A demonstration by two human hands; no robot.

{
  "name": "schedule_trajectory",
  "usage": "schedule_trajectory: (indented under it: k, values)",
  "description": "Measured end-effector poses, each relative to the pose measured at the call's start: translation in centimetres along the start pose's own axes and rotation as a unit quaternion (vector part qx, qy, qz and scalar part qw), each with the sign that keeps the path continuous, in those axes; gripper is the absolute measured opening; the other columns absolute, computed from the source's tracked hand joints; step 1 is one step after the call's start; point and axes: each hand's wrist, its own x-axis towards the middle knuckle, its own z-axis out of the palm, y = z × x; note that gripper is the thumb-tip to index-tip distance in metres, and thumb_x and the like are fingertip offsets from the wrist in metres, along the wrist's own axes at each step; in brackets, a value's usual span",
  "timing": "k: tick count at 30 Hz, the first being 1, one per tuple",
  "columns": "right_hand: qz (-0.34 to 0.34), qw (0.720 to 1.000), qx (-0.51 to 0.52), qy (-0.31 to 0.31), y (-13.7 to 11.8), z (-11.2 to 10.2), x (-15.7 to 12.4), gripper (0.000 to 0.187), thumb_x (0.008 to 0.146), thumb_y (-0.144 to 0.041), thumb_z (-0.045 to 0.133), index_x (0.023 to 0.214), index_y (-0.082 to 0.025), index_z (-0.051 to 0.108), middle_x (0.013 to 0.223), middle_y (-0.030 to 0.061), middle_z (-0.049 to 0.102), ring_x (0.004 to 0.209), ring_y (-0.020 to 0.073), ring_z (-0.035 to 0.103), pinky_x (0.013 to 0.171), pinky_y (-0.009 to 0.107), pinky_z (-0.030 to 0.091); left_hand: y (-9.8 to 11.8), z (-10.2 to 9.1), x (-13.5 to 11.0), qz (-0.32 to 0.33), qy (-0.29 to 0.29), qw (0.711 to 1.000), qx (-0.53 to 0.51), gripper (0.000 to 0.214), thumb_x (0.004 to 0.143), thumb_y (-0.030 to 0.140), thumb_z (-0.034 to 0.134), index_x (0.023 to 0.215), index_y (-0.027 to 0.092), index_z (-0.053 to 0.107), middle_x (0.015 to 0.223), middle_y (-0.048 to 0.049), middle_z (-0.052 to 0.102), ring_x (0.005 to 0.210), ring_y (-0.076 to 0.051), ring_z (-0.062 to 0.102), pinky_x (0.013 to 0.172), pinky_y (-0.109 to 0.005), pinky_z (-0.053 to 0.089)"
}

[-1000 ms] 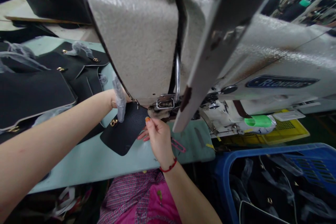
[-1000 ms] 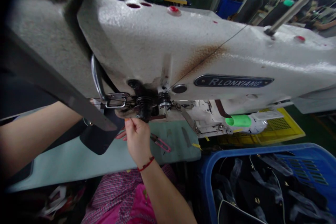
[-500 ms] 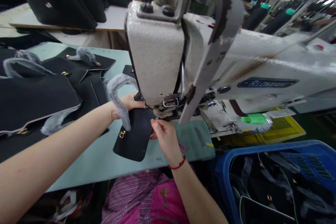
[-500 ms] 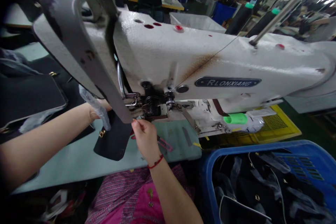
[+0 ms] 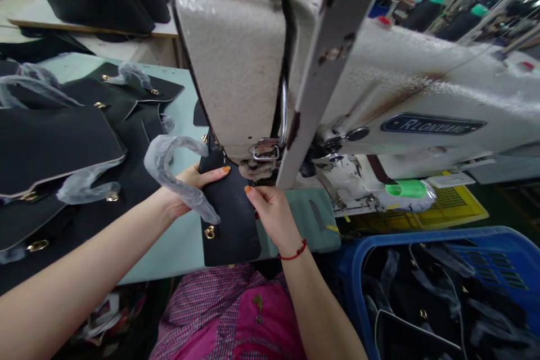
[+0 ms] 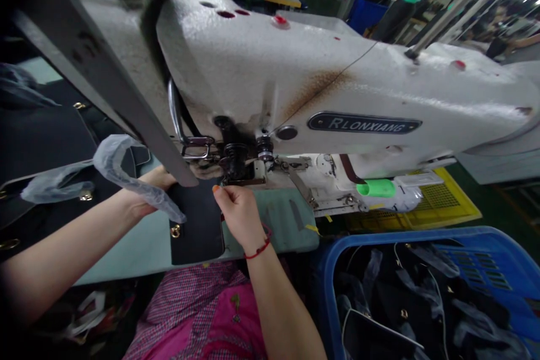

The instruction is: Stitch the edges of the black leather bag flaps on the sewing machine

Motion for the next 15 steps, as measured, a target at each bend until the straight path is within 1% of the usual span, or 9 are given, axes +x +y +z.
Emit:
schedule_trajectory:
  k: [3, 5, 7, 10, 12, 14, 15]
  values:
    - [-0.003, 1.000, 0.008, -0.001, 0.0, -0.1, 0.0, 0.042, 0.090, -0.050, 0.053, 0.066, -0.016, 0.055, 0.058, -0.0037, 0.038, 0.053, 0.0091, 0.035, 0.048, 0.021, 0.027, 0.2, -0.1, -0.2, -0.029, -0.011, 0.999, 0.018, 0.059, 0.063, 0.020, 0.084, 0.116, 0.012, 0.061, 0.097, -0.0109, 0.075, 0.083, -0.026, 0.072, 0.082, -0.044, 0.060]
    - [-0.008, 1.000, -0.003, -0.001, 0.0, 0.0, 0.1, 0.042, 0.090, -0.049, 0.052, 0.066, -0.015, 0.055, 0.058, -0.0038, 0.038, 0.053, 0.0092, 0.035, 0.048, 0.021, 0.027, 0.4, 0.0, -0.5, -0.040, -0.025, 0.999, 0.024, 0.062, 0.065, 0.020, 0.083, 0.121, 0.012, 0.059, 0.101, -0.0122, 0.074, 0.088, -0.028, 0.071, 0.084, -0.045, 0.059]
    - [-0.017, 0.999, -0.027, 0.004, -0.1, 0.3, 0.3, 0.042, 0.091, -0.048, 0.051, 0.063, -0.016, 0.054, 0.056, -0.0040, 0.038, 0.051, 0.0092, 0.036, 0.047, 0.021, 0.027, 0.6, 0.2, -0.9, -0.047, -0.056, 0.997, 0.022, 0.061, 0.066, 0.020, 0.082, 0.122, 0.012, 0.059, 0.104, -0.0135, 0.073, 0.091, -0.029, 0.071, 0.086, -0.045, 0.058]
    - [-0.030, 0.995, -0.098, 0.021, -0.7, 0.5, -0.1, 0.044, 0.092, -0.045, 0.050, 0.059, -0.016, 0.053, 0.052, -0.0040, 0.039, 0.049, 0.0096, 0.038, 0.046, 0.021, 0.028, 0.9, 0.6, -1.3, -0.080, -0.112, 0.990, 0.012, 0.050, 0.069, 0.019, 0.079, 0.116, 0.009, 0.064, 0.102, -0.0152, 0.074, 0.092, -0.030, 0.071, 0.087, -0.046, 0.057]
    - [-0.043, 0.986, -0.160, 0.011, -2.0, -0.5, -1.6, 0.041, 0.093, -0.041, 0.050, 0.061, -0.016, 0.058, 0.053, -0.0025, 0.046, 0.051, 0.0108, 0.044, 0.048, 0.021, 0.032, 1.0, 0.8, -1.3, -0.104, -0.114, 0.988, 0.002, 0.039, 0.070, 0.016, 0.077, 0.107, 0.008, 0.068, 0.098, -0.0153, 0.074, 0.089, -0.030, 0.071, 0.085, -0.045, 0.058]
    - [-0.061, 0.979, -0.196, 0.010, -4.3, -3.1, -3.7, 0.033, 0.094, -0.038, 0.050, 0.074, -0.017, 0.067, 0.063, 0.0010, 0.059, 0.058, 0.0132, 0.055, 0.054, 0.023, 0.041, 0.9, 0.8, -1.1, -0.118, -0.103, 0.988, -0.011, 0.031, 0.071, 0.015, 0.075, 0.101, 0.010, 0.071, 0.098, -0.0142, 0.075, 0.088, -0.029, 0.072, 0.084, -0.043, 0.059]
    - [-0.073, 0.977, -0.193, 0.052, -5.6, -5.0, -4.8, 0.029, 0.094, -0.038, 0.051, 0.084, -0.018, 0.069, 0.073, 0.0032, 0.065, 0.064, 0.0147, 0.059, 0.058, 0.024, 0.045, 0.8, 0.8, -1.0, -0.124, -0.100, 0.987, -0.017, 0.029, 0.072, 0.015, 0.074, 0.100, 0.012, 0.072, 0.099, -0.0135, 0.075, 0.089, -0.028, 0.072, 0.083, -0.041, 0.059]
